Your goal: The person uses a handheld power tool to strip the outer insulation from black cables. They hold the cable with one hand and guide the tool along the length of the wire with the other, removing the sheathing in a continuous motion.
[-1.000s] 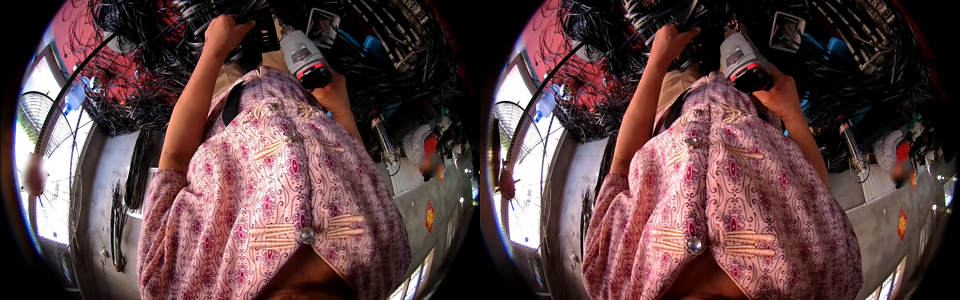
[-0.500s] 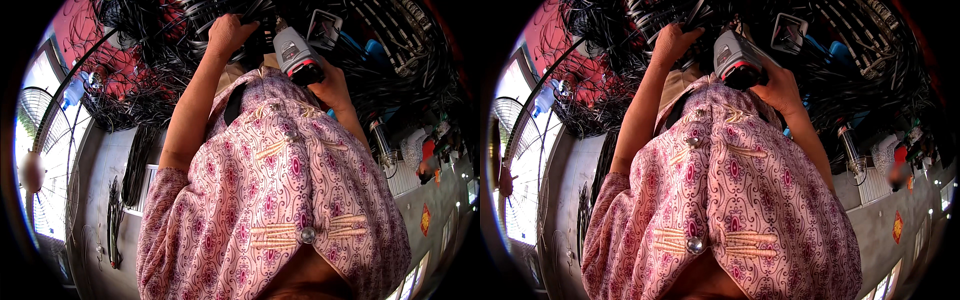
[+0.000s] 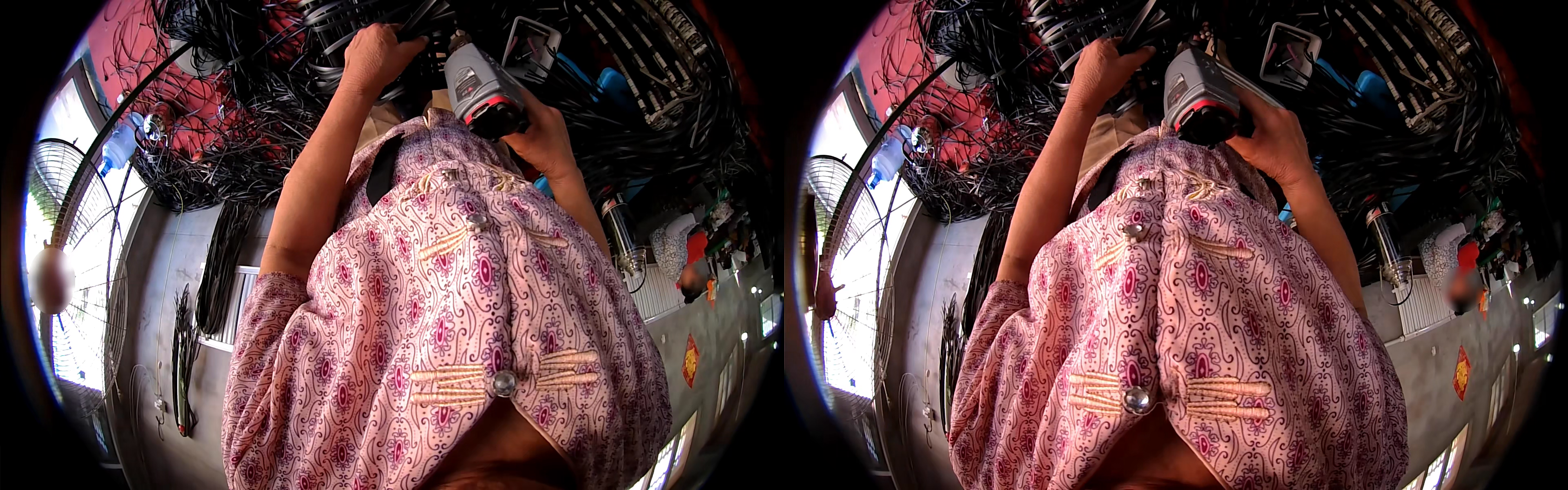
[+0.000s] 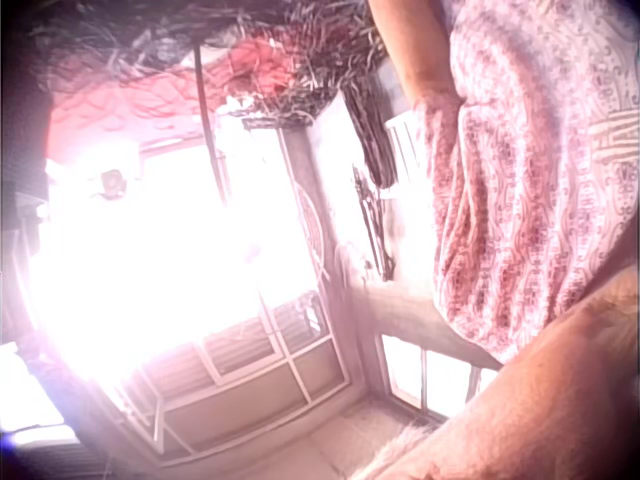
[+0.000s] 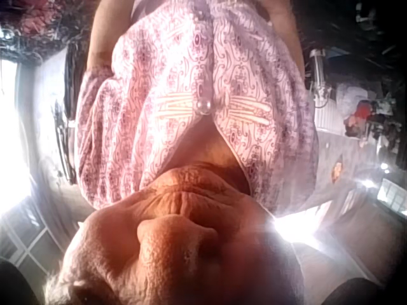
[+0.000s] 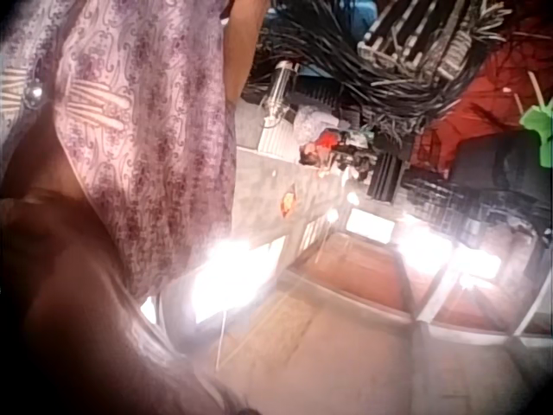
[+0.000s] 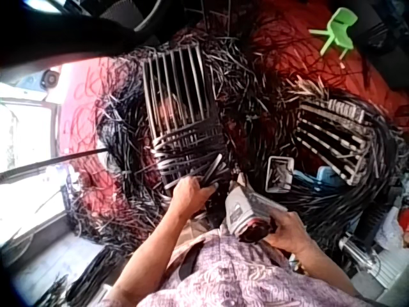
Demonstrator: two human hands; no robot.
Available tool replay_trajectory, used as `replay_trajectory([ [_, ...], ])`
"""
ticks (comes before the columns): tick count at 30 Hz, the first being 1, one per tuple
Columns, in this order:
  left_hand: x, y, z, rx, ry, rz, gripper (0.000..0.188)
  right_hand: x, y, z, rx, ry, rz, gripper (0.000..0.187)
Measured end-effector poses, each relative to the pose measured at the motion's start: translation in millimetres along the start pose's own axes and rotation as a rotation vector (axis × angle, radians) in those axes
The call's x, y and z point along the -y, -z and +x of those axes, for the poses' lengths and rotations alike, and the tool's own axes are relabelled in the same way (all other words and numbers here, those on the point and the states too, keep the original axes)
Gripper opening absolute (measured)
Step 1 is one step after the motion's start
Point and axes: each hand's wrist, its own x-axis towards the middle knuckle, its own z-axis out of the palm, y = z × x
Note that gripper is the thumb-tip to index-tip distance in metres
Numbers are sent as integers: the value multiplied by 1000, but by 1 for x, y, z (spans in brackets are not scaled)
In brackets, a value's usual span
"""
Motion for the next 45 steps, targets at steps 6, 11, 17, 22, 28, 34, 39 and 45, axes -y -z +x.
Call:
replay_trajectory([
  [6, -4, 3, 0, 17, 37, 12, 45, 3, 1, -1, -55, 76, -12, 64],
  [11, -6, 5, -1, 38, 57, -26, 46, 7, 5, -1, -24, 37, -38, 63],
  [17, -5, 5, -1, 54, 61, -9, 45, 6, 7, 3, 3, 73, -119, 60],
  [22, -5, 1, -1, 51, 60, -41, 43, 17, 11, 5, 24, 28, -175, 57],
  [28, -14, 5, -1, 94, 74, -28, 41, 28, 10, 5, -12, 13, -221, 51],
  [34, 7, 0, 4, 100, 7, -173, 50, 22, 17, 10, 91, -156, -121, 42],
  [39, 22, 2, 4, 109, -114, -558, 65, 3, 20, -12, -116, -284, 216, 26],
  [45, 17, 16, 0, 291, -142, -577, 32, -20, 31, -32, -231, -511, 257, 33],
])
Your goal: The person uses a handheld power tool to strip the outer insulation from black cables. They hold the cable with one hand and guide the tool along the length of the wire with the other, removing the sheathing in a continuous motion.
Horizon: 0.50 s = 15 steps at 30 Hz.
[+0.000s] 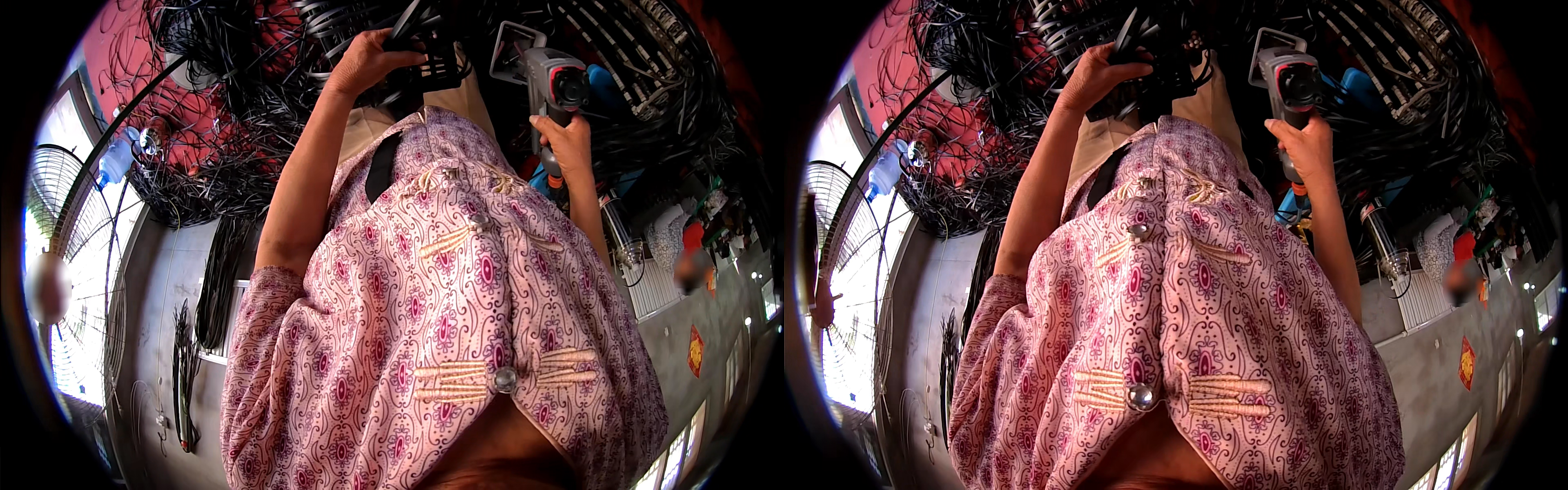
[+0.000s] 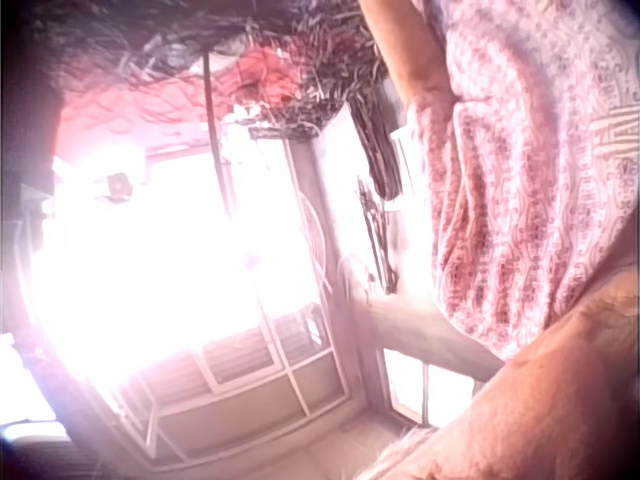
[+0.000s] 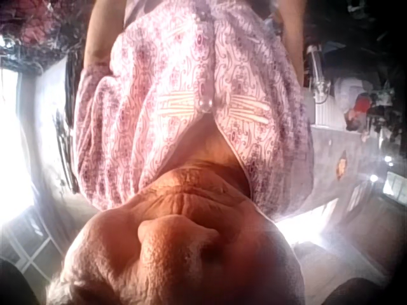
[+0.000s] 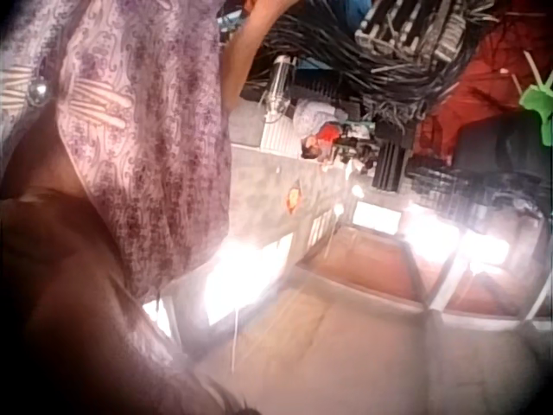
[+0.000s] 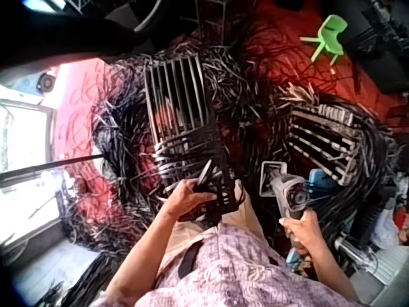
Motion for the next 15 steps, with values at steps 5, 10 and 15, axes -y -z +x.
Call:
replay_trajectory([
  [5, 6, -10, 0, -160, -112, 230, 29, -18, -1, -4, -82, -28, 139, 37],
  [10, 18, -11, 3, -304, -202, 503, 37, -28, -5, -4, -61, -9, 235, 38],
  [15, 10, -11, 1, -278, -117, 380, 36, -20, -13, -4, -72, -4, 221, 38],
])
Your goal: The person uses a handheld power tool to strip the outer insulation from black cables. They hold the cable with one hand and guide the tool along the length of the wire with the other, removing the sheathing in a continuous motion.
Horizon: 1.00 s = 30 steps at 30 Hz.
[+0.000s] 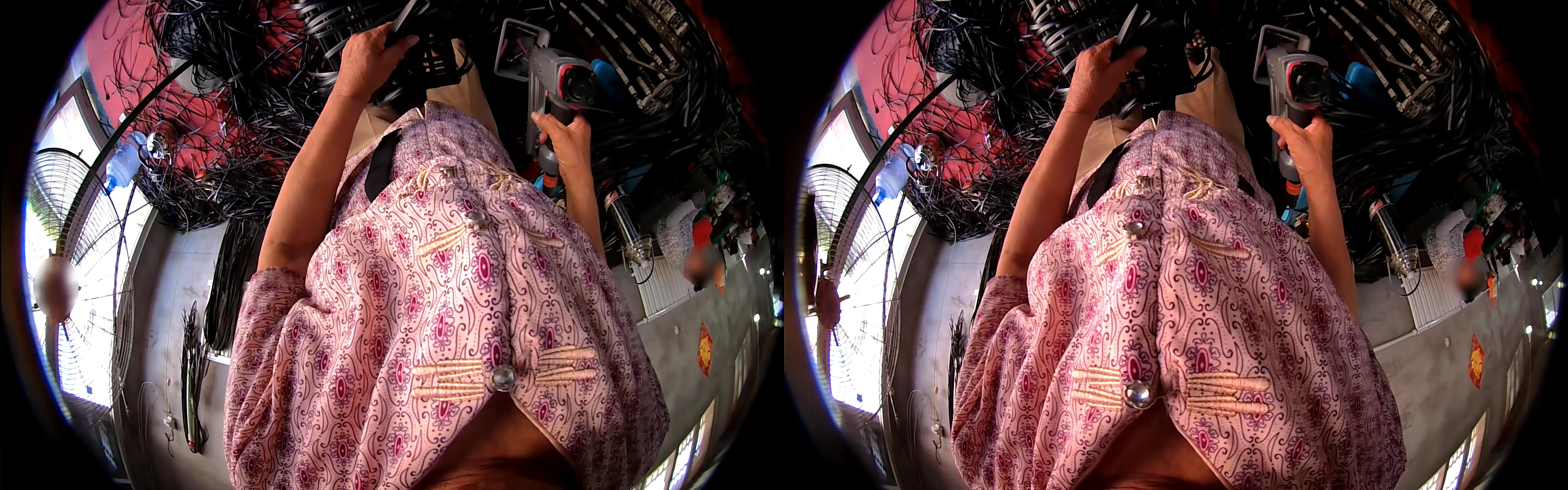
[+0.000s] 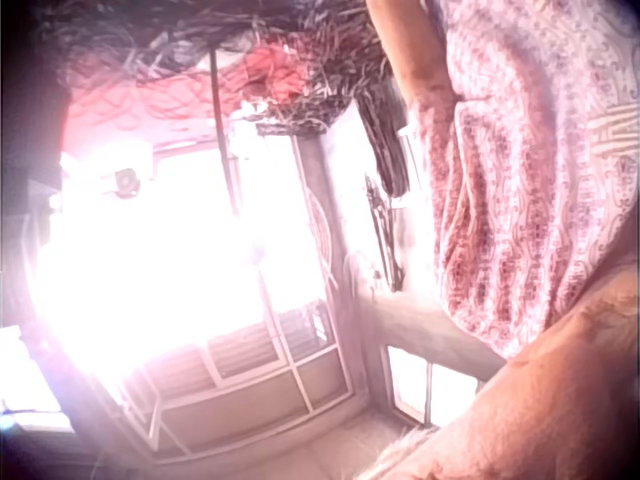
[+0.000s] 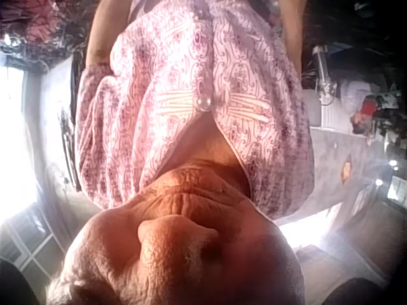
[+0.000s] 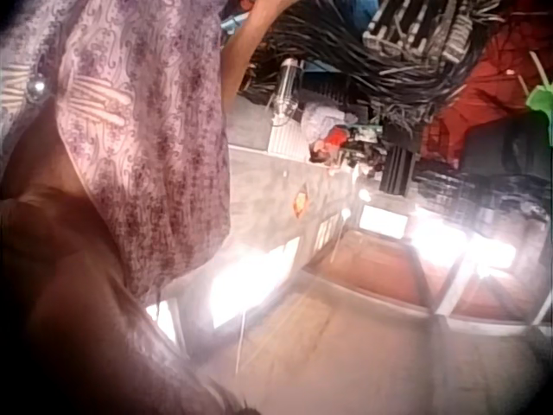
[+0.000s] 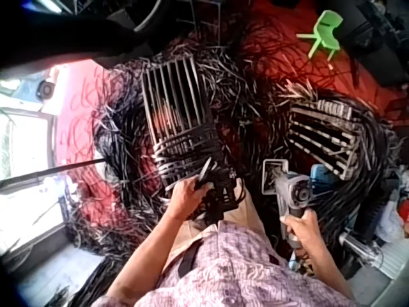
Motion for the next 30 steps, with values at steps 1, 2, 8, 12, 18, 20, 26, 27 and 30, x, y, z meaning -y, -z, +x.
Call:
replay_trajectory([
  [1, -4, 3, 0, 2, 37, -39, 36, -1, 0, 1, 7, 5, -15, 39],
  [2, -8, 5, 1, 3, 75, -78, 35, -2, 0, 3, 14, 10, -30, 39],
  [8, -13, 17, -18, -138, 21, -616, 14, 3, -3, 3, 50, -6, -35, 42],
  [12, -27, 59, -39, -202, 158, -873, 19, 0, -5, 5, 46, 7, 9, 40],
  [18, -45, 61, -9, 74, 333, -434, 28, 12, -9, 5, 78, 38, 22, 33],
  [20, -20, 36, 7, 89, 256, -208, 38, 17, -11, 4, 110, 61, -1, 29],
  [26, -17, 19, 20, 76, 273, 94, 51, 13, -16, 1, 181, 144, 12, 21],
  [27, -15, 19, 21, 62, 256, 121, 52, 13, -18, 3, 191, 189, -27, 21],
  [30, -13, 16, 22, 25, 220, 191, 52, 20, -25, 3, 228, 305, -188, 27],
])
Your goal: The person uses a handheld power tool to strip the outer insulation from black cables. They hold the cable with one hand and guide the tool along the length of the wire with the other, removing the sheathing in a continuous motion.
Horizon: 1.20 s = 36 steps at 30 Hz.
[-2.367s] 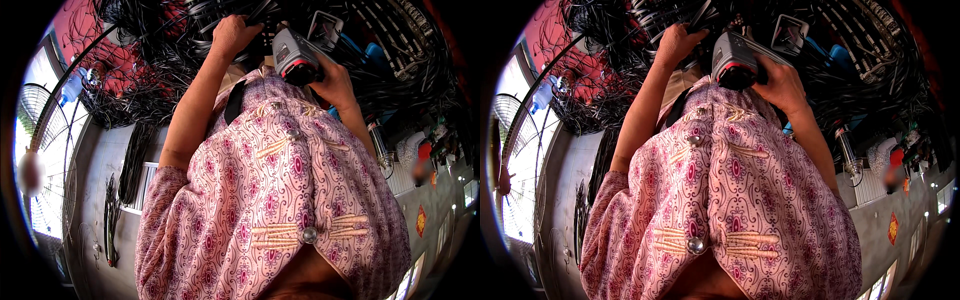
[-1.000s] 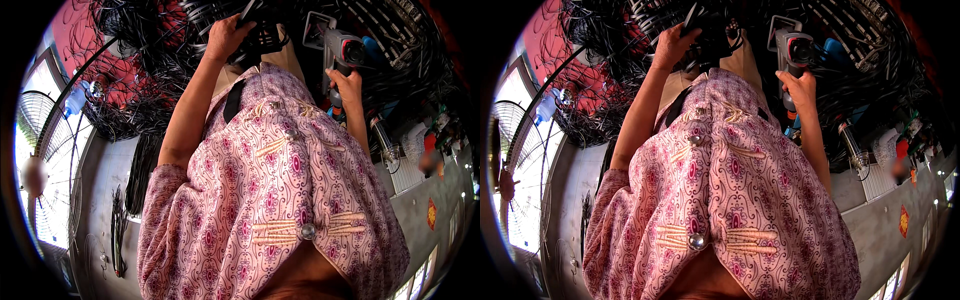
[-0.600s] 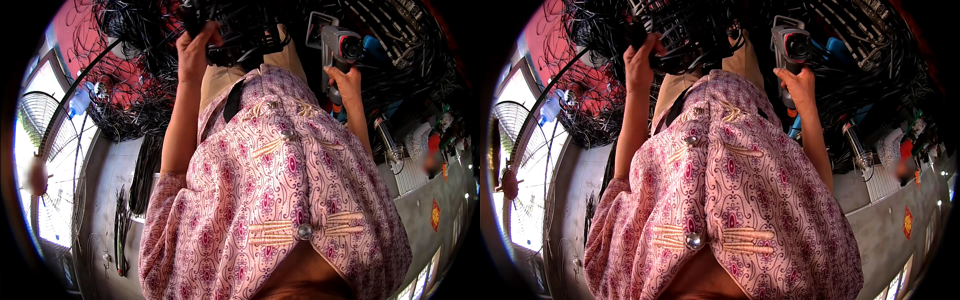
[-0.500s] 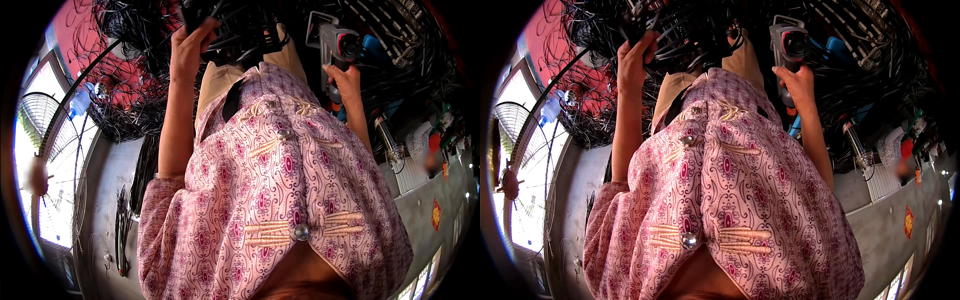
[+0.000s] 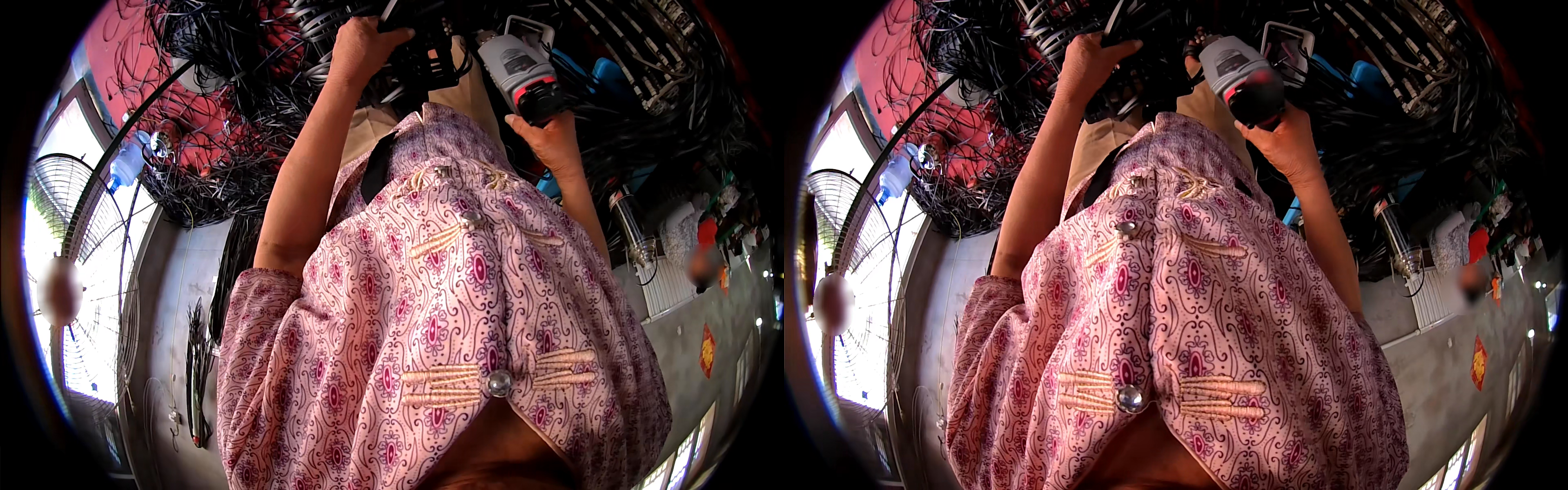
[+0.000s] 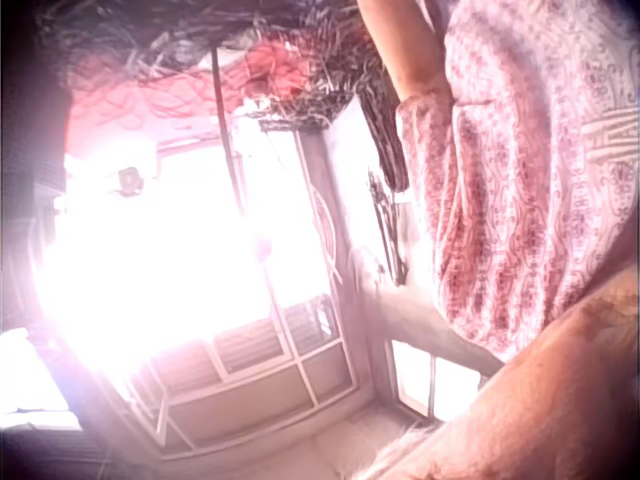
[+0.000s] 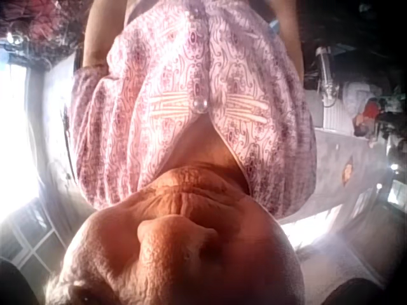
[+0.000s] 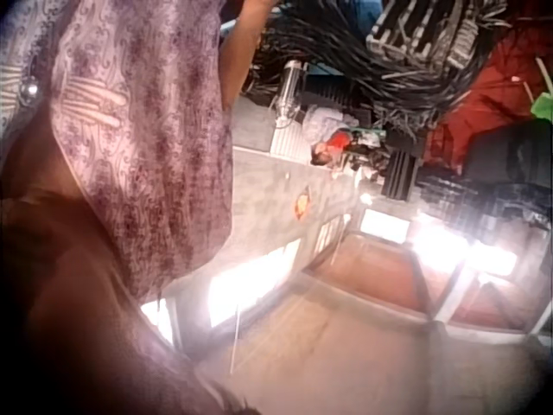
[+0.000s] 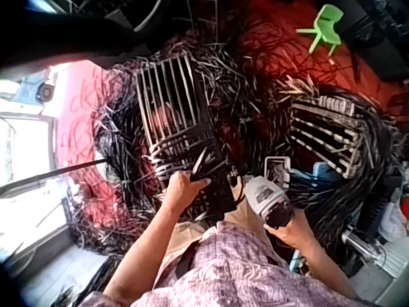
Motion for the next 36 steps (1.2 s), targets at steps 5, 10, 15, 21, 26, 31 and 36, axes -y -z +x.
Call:
replay_trajectory([
  [5, 1, -9, -1, -14, -13, -10, 53, -1, -8, 5, 63, 51, -51, 56],
  [10, -3, -12, -2, -14, 21, 14, 52, 4, -11, 10, 118, 34, -48, 60],
  [15, -2, -17, -2, -20, 22, 35, 50, 5, -13, 15, 111, 71, -109, 65],
  [21, -5, -17, -4, -54, -50, 93, 50, 9, -12, 19, 120, 99, -185, 67],
  [26, -4, -18, -3, -36, -7, -7, 44, 12, -11, 21, 131, 100, -210, 64],
  [31, -3, -19, -3, -31, -20, 14, 45, 17, -14, 23, 94, 168, -255, 63],
  [36, -5, -19, -5, -35, -31, -15, 47, 43, -19, 23, 72, 126, -390, 53],
])
